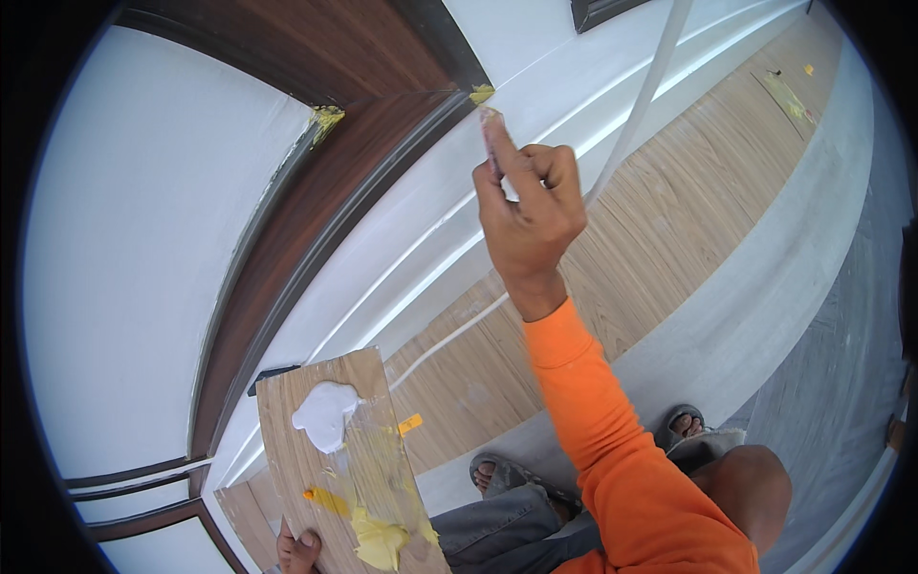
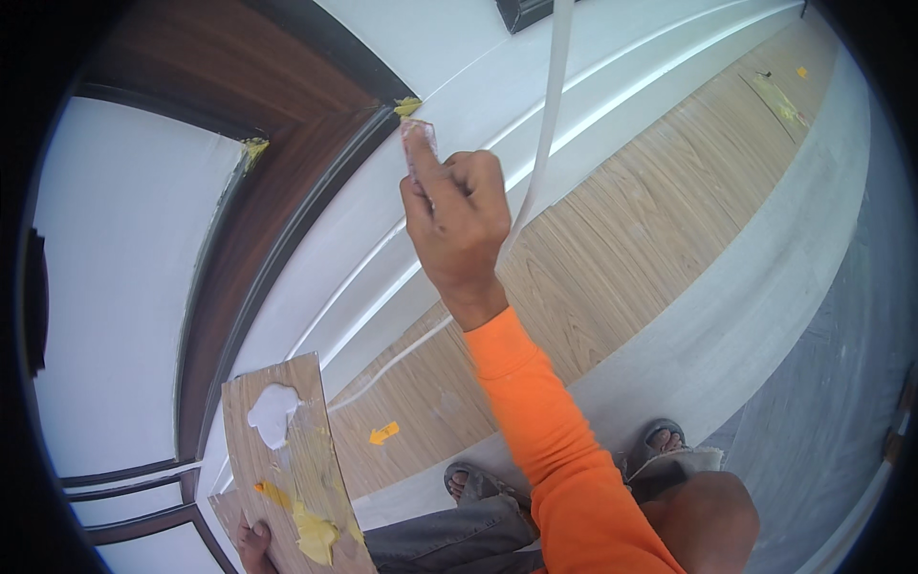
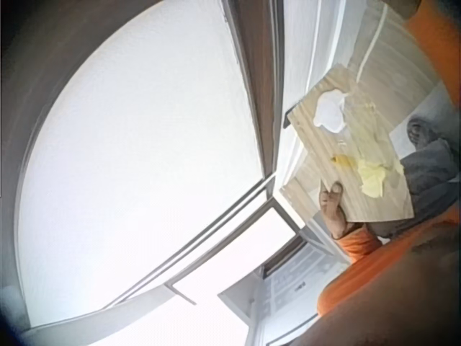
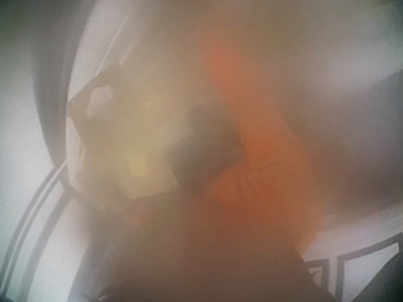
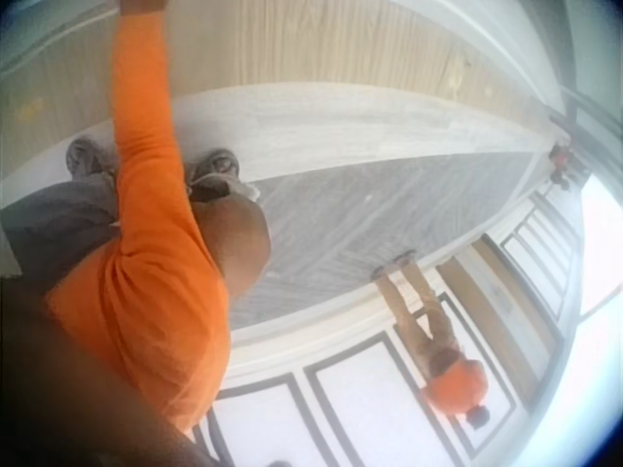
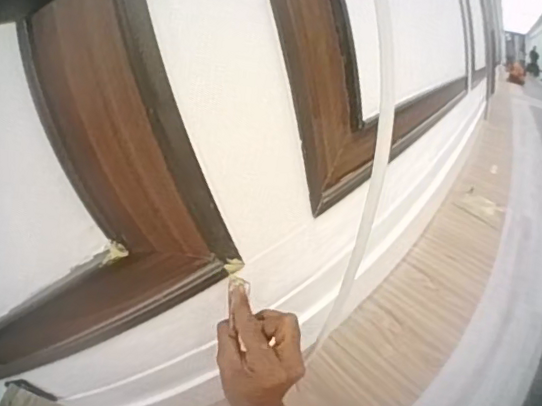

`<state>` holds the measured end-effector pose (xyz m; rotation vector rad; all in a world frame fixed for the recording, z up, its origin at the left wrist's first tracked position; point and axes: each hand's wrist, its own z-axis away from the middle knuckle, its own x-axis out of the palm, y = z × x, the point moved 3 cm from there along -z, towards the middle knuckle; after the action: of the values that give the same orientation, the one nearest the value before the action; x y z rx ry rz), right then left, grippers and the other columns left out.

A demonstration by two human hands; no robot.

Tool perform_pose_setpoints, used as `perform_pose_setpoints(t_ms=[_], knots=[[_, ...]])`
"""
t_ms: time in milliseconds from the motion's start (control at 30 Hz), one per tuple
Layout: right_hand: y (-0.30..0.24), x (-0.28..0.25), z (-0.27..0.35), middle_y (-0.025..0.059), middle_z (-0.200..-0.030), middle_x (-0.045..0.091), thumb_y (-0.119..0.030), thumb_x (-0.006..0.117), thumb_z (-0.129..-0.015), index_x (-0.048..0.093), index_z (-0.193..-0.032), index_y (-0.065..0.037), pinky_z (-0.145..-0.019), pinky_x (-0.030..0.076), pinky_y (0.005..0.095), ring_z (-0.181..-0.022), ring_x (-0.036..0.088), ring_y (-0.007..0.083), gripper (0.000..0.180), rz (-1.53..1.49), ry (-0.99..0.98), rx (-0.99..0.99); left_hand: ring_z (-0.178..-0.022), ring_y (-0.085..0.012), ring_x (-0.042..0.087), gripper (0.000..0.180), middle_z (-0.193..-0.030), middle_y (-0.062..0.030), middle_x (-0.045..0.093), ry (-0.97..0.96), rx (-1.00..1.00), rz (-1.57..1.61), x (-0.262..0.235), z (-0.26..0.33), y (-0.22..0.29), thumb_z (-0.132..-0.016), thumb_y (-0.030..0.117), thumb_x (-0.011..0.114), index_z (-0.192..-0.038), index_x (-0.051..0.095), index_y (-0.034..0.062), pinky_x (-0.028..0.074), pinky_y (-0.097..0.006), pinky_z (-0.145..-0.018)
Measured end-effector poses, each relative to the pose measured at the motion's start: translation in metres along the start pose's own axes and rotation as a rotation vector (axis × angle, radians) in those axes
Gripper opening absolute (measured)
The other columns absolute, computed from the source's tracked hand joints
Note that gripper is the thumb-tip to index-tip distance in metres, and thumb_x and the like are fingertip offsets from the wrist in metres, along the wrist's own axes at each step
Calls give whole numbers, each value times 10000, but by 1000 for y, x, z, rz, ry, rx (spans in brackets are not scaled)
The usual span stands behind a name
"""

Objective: The person applies yellow filler to the gaps between a dark brown wall trim and the white wall using a small spatula. They repeatedly scoop filler from a wooden palette and smooth it into the trim joints.

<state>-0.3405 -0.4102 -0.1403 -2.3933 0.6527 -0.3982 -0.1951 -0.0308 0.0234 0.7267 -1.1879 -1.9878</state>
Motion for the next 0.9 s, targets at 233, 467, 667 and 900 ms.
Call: perform_pose_setpoints(t_ms=[233, 467, 667, 900], knots=[[0, 1, -20, 18, -790, 417, 97, 786, -719, 770, -1199, -64, -540, 395, 287, -659, 429, 135, 507, -64, -56, 114, -1195, -319, 644, 624, -1355, -227, 623, -1, 4, 4, 18, 4, 5, -925, 105, 648, -1476, 440, -100, 484, -394, -1061], [-11, -5, -15, 6, -784, 393, 110, 796, -694, 767, -1216, -69, -552, 395, 286, -685, 436, 130, 553, -23, -65, 16, -1186, -303, 646, 621, -1347, -210, 632, -42, 12, -1, -6, -1, -4, -922, 107, 662, -1468, 449, -100, 486, -389, -1054], [-1, 4, -9, 11, -794, 396, 103, 814, -685, 748, -1250, -64, -566, 403, 297, -695, 439, 151, 593, 66, -14, -84, -1211, -299, 625, 620, -1345, -211, 632, 11, 15, -2, -8, 4, 1, -922, 102, 665, -1466, 449, -104, 460, -389, -1075], [1, 30, 1, 8, -779, 394, 89, 812, -700, 751, -1245, -64, -556, 391, 293, -690, 426, 157, 569, 125, -33, -46, -1185, -300, 635, 626, -1333, -216, 637, 21, 11, 43, -15, 0, 2, -915, 98, 675, -1463, 453, -106, 470, -393, -1054]])
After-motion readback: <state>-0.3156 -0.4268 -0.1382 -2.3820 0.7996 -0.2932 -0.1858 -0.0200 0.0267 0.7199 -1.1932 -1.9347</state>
